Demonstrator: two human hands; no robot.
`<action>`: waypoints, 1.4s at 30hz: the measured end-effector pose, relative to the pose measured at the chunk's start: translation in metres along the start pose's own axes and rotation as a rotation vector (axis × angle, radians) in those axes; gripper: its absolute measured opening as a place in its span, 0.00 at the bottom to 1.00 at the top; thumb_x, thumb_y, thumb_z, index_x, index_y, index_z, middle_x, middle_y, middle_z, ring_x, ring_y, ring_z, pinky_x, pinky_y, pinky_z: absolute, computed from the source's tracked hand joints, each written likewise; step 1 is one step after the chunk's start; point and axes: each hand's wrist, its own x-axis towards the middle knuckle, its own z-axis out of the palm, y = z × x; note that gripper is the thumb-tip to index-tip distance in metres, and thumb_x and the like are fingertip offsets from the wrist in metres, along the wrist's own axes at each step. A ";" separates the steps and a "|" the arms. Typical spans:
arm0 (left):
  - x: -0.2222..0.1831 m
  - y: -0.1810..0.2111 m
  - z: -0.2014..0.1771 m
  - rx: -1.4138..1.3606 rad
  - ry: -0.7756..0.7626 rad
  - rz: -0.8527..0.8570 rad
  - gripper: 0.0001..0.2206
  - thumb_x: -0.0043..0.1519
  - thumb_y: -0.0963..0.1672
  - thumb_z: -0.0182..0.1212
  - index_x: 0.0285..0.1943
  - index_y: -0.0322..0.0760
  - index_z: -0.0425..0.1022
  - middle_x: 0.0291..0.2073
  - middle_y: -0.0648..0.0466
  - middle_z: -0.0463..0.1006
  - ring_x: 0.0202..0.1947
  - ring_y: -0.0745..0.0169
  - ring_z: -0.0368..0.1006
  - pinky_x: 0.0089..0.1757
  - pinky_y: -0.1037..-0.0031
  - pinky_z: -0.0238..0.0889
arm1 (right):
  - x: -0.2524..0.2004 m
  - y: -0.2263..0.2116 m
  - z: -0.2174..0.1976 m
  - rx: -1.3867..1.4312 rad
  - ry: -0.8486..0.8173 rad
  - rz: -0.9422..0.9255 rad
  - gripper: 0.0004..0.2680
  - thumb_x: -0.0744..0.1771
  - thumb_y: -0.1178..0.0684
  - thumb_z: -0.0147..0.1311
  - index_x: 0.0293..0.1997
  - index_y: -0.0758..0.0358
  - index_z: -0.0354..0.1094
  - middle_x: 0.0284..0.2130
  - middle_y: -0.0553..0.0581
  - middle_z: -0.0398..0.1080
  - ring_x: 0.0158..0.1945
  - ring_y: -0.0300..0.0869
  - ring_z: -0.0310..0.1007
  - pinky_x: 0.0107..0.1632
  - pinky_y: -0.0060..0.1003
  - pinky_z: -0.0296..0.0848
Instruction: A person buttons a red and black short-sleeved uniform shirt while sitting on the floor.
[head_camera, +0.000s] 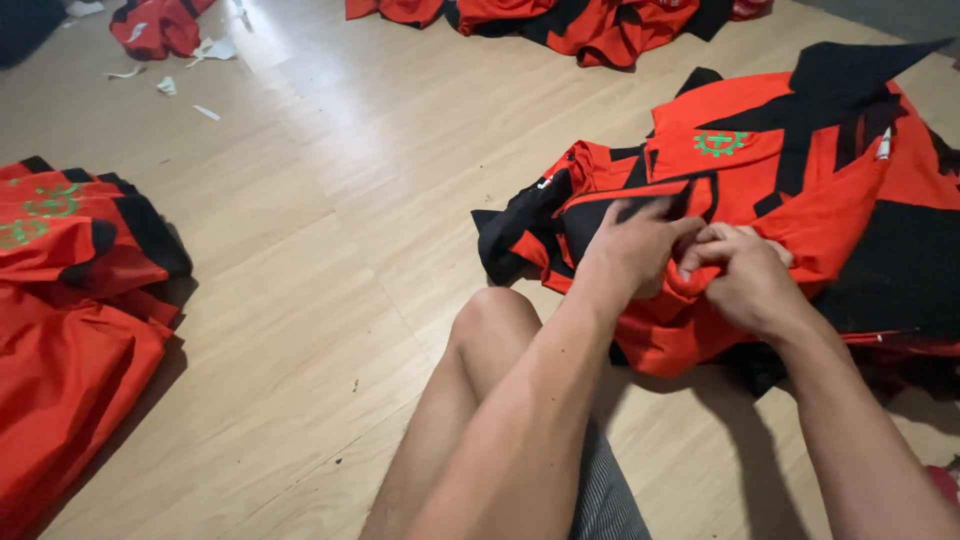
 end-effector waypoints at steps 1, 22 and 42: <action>-0.003 -0.008 0.006 -0.001 0.002 -0.004 0.28 0.55 0.45 0.64 0.66 0.63 0.62 0.69 0.60 0.65 0.72 0.73 0.54 0.65 0.53 0.46 | -0.004 -0.011 -0.001 -0.001 -0.002 -0.004 0.18 0.54 0.73 0.44 0.29 0.55 0.81 0.43 0.52 0.74 0.54 0.50 0.68 0.60 0.41 0.60; -0.122 -0.008 -0.143 -0.727 -0.638 -0.359 0.52 0.40 0.54 0.63 0.81 0.57 0.45 0.77 0.61 0.58 0.73 0.60 0.59 0.64 0.70 0.56 | 0.011 -0.030 0.075 0.739 1.194 0.182 0.40 0.59 0.72 0.58 0.77 0.48 0.35 0.77 0.64 0.42 0.80 0.49 0.54 0.78 0.39 0.56; -0.406 -0.094 -0.084 -0.815 -0.595 -1.198 0.65 0.47 0.52 0.79 0.79 0.49 0.18 0.51 0.28 0.75 0.36 0.32 0.80 0.32 0.48 0.80 | 0.051 -0.288 0.351 0.809 -0.773 0.441 0.18 0.67 0.59 0.58 0.65 0.76 0.63 0.47 0.73 0.74 0.40 0.48 0.81 0.34 0.41 0.81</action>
